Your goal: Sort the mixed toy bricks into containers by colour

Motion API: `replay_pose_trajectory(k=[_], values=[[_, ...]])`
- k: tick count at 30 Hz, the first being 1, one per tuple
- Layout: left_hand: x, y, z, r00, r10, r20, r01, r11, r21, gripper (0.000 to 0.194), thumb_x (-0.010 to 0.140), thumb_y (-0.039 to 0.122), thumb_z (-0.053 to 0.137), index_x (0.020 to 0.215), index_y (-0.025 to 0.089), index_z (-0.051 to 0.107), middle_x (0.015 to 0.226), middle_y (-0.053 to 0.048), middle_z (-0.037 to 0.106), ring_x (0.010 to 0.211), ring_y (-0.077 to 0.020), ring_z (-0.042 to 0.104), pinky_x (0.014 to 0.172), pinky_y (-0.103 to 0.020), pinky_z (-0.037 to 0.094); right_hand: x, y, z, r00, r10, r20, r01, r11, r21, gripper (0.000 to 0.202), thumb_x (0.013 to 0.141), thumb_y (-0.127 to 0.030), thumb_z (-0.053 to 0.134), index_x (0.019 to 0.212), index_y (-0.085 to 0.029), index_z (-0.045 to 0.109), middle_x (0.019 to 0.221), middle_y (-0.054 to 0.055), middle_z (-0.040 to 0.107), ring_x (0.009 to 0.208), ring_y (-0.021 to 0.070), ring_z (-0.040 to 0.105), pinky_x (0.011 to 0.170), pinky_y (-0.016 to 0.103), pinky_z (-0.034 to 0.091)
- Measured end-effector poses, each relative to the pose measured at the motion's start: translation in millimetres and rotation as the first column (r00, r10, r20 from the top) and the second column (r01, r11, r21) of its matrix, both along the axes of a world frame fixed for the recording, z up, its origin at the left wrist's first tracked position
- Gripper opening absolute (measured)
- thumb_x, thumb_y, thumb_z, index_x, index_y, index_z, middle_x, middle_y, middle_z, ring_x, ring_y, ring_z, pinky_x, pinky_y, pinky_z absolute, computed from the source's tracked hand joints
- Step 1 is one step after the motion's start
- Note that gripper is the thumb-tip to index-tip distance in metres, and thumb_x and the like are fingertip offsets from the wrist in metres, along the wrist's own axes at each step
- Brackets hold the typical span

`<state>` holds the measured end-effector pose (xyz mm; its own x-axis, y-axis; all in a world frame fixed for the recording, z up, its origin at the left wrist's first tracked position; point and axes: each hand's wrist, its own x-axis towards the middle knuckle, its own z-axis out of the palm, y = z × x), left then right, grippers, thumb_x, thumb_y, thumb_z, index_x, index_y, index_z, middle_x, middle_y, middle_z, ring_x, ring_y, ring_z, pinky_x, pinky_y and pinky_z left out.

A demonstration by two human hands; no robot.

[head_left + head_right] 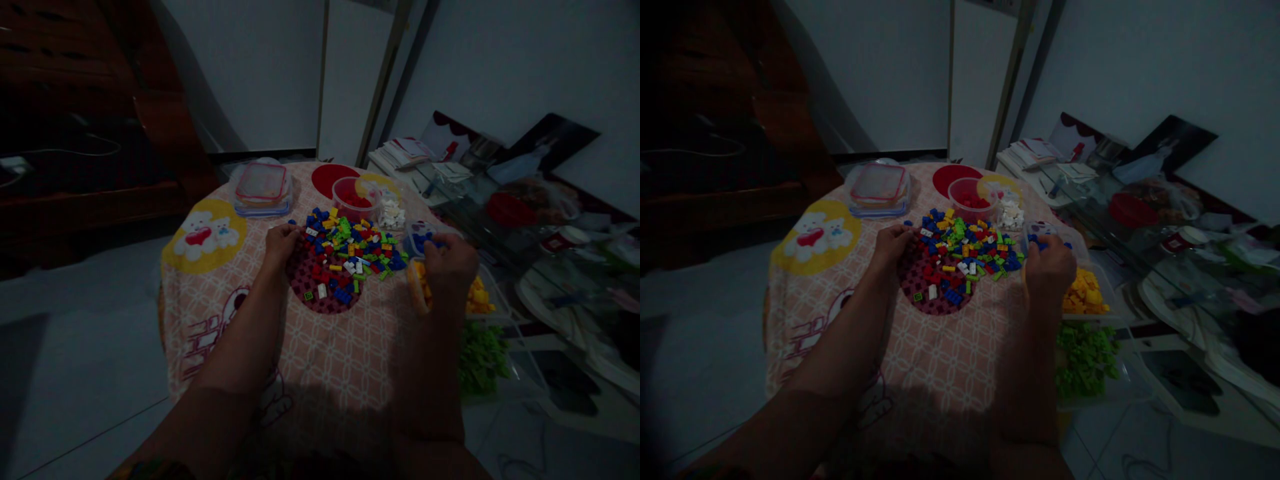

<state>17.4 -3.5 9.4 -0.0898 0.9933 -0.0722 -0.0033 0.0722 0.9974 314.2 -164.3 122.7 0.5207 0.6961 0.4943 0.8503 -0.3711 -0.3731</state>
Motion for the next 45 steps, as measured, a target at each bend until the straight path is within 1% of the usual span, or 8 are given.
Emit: replay_pose_trajectory(k=[3,6,12,17,21,26,36,45], values=[[-0.8,0.2,-1.0,1.0,0.002,-0.01,-0.002,1.0,-0.001,0.015,0.075,0.026,0.068,0.08,0.015,0.077,0.065,-0.001,0.07,0.054,-0.0131,0.06,0.054,-0.023,0.047,-27.5,12.5,-2.7,0.976,0.209,-0.059,-0.215,0.968,-0.131,0.027,0.095,-0.031,0.054,0.101,-0.018,0.078,0.09,0.012,0.076,0.087,0.027,0.07,0.079,0.035,0.049],[-0.8,-1.1,0.3,1.0,-0.007,-0.011,0.007,1.0,0.001,0.014,0.076,0.025,0.067,0.08,0.015,0.076,0.065,-0.001,0.069,0.054,-0.0127,0.06,0.054,-0.022,0.046,-64.2,25.4,-6.8,0.922,0.37,-0.116,-0.387,0.866,-0.317,0.027,0.099,-0.028,0.055,0.104,-0.021,0.08,0.104,0.011,0.08,0.097,0.0244,0.073,0.082,0.03,0.048],[0.2,-2.2,3.4,1.0,-0.008,0.019,0.008,1.0,-0.003,0.01,0.075,0.021,0.065,0.076,0.016,0.073,0.061,0.001,0.066,0.049,-0.0114,0.056,0.05,-0.021,0.044,-119.2,33.5,-21.4,0.863,0.483,-0.147,-0.476,0.684,-0.552,0.031,0.106,-0.025,0.05,0.106,-0.022,0.081,0.11,0.01,0.081,0.11,0.0228,0.074,0.088,0.028,0.048],[0.0,-0.7,1.0,1.0,-0.011,0.005,0.011,1.0,-0.01,0.01,0.075,0.023,0.066,0.075,0.016,0.074,0.063,0.0,0.067,0.053,-0.0125,0.059,0.053,-0.022,0.047,-133.8,34.2,-40.1,0.858,0.501,-0.115,-0.444,0.61,-0.656,0.031,0.107,-0.023,0.049,0.117,-0.02,0.078,0.116,0.014,0.08,0.114,0.0242,0.074,0.091,0.029,0.05],[0.2,-0.5,-0.2,1.0,-0.009,0.007,0.009,1.0,0.001,0.011,0.074,0.023,0.066,0.076,0.017,0.075,0.064,0.0,0.068,0.054,-0.0132,0.06,0.054,-0.023,0.047,-137.0,34.1,-47.9,0.867,0.493,-0.07,-0.409,0.626,-0.664,0.03,0.107,-0.023,0.049,0.117,-0.02,0.077,0.118,0.014,0.079,0.115,0.0256,0.074,0.09,0.03,0.051],[0.4,-1.3,1.7,1.0,-0.004,0.007,0.004,1.0,-0.001,0.012,0.073,0.024,0.066,0.076,0.016,0.075,0.063,0.0,0.068,0.054,-0.013,0.06,0.053,-0.022,0.046,-132.5,31.2,-37.1,0.862,0.492,-0.123,-0.45,0.629,-0.634,0.026,0.106,-0.027,0.054,0.118,-0.021,0.076,0.117,0.012,0.08,0.116,0.0248,0.073,0.091,0.03,0.051],[0.5,-1.7,1.5,1.0,-0.005,-0.005,0.005,1.0,-0.008,0.011,0.074,0.027,0.068,0.075,0.017,0.074,0.063,0.0,0.067,0.053,-0.0127,0.058,0.053,-0.023,0.046,-70.9,19.5,-8.7,0.931,0.363,-0.03,-0.339,0.833,-0.438,0.025,0.102,-0.03,0.055,0.11,-0.021,0.077,0.105,0.012,0.079,0.103,0.0264,0.071,0.085,0.032,0.049],[0.6,-0.9,2.8,1.0,-0.005,-0.002,0.005,1.0,-0.021,0.011,0.074,0.024,0.067,0.076,0.017,0.074,0.063,0.0,0.068,0.054,-0.0136,0.06,0.055,-0.023,0.048,3.7,-10.0,2.1,0.995,-0.084,0.056,0.092,0.982,-0.166,0.026,0.089,-0.028,0.056,0.102,-0.018,0.077,0.088,0.014,0.07,0.088,0.0319,0.066,0.085,0.044,0.051]])
